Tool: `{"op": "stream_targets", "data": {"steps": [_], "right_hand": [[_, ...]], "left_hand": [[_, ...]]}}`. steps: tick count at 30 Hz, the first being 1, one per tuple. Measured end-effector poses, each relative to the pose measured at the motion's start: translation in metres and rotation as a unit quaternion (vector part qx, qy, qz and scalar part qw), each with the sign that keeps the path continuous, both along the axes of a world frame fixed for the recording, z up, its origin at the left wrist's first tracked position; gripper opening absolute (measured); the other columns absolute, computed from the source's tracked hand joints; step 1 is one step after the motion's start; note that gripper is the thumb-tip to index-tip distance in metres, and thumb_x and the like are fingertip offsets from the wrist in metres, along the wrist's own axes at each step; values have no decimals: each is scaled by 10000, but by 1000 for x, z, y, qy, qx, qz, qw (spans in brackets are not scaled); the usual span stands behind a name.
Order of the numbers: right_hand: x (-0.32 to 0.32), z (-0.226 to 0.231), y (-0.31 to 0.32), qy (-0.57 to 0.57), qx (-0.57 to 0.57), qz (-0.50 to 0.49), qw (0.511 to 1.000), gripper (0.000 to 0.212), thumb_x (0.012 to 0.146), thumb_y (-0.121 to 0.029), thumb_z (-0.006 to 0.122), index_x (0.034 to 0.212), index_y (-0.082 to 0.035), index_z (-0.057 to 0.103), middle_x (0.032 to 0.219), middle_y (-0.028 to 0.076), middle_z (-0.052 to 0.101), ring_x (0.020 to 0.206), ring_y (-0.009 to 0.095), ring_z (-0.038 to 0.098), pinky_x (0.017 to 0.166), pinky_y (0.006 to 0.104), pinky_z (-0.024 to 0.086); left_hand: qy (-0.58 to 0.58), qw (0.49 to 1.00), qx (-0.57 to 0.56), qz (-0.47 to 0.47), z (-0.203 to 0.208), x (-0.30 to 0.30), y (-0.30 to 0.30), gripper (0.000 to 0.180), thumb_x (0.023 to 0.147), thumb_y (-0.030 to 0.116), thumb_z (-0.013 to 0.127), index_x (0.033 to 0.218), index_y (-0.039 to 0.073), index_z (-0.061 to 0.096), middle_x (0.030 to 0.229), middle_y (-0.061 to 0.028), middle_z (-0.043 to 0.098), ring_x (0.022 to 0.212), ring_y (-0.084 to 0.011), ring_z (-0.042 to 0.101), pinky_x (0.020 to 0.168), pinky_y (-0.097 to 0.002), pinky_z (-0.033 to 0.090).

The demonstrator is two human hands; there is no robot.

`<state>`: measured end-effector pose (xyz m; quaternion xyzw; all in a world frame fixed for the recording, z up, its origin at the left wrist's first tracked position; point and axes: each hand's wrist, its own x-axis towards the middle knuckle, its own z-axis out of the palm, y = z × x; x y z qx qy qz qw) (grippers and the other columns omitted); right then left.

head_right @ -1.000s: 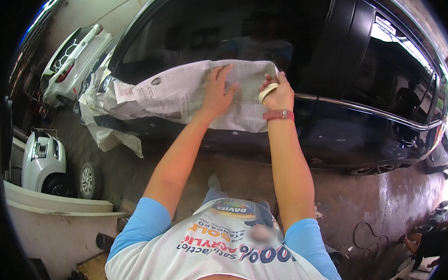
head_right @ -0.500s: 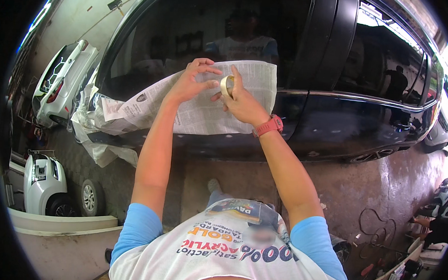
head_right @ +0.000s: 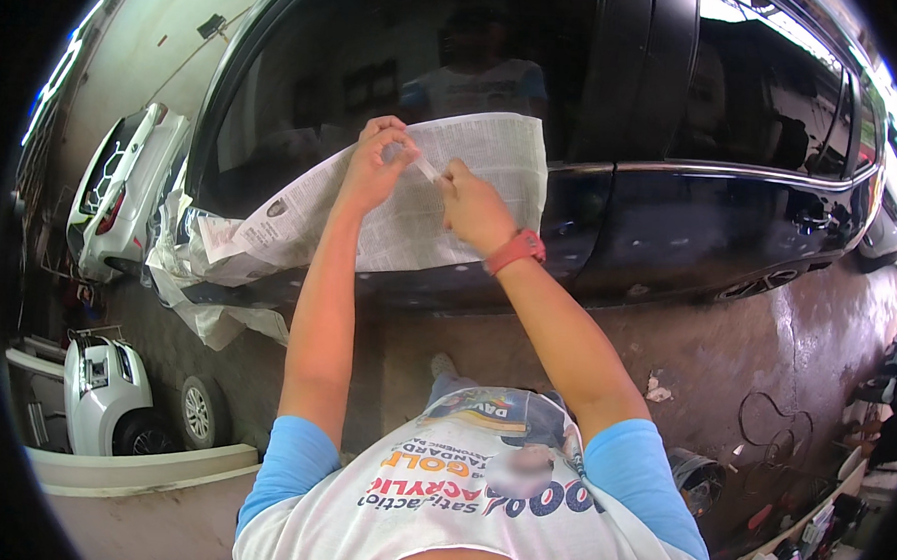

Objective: The person walks around a white car and then proceeds to cover the hood of a dark blue car with newspaper sheets. They use masking tape to secure the newspaper to the car's surface, smoothing the paper and applying tape along the edges to ensure it stays in place.

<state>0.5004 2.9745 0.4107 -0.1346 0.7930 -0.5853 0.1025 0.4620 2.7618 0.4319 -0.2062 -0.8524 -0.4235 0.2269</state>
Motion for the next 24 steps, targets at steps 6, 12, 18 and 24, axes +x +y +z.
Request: {"op": "stream_targets", "data": {"steps": [6, 12, 18, 24], "right_hand": [[81, -31, -4, 478, 6, -15, 878, 129, 991, -153, 742, 1086, -101, 672, 756, 116, 691, 659, 351, 686, 578, 453, 522], [138, -113, 53, 325, 25, -80, 942, 132, 1023, -211, 711, 1076, -112, 641, 720, 115, 675, 657, 355, 700, 592, 487, 532], [198, -158, 123, 160, 107, -150, 970, 156, 1049, -234, 666, 1142, -111, 641, 688, 129, 682, 657, 384, 706, 609, 498, 547], [204, -120, 150, 34, 38, -141, 989, 615, 1057, -140, 605, 1642, -135, 415, 876, 208, 725, 776, 383, 740, 731, 455, 576]], "left_hand": [[58, 992, 37, 104, -4, -7, 9, 155, 946, 117, 798, 1024, 41, 687, 1164, -86, 583, 980, -222, 637, 903, -339, 529], [96, 972, -63, 205, 17, -8, 37, 346, 873, 273, 901, 1042, 104, 651, 1115, -98, 571, 798, -264, 698, 761, -418, 570], [80, 918, -231, 312, 47, -4, 33, 513, 770, 414, 951, 1079, 142, 646, 1020, -54, 630, 879, -317, 693, 786, -476, 554], [145, 943, -109, 279, 32, 8, 63, 405, 856, 286, 904, 1139, 101, 682, 1033, -50, 706, 944, -257, 672, 832, -429, 545]]}}
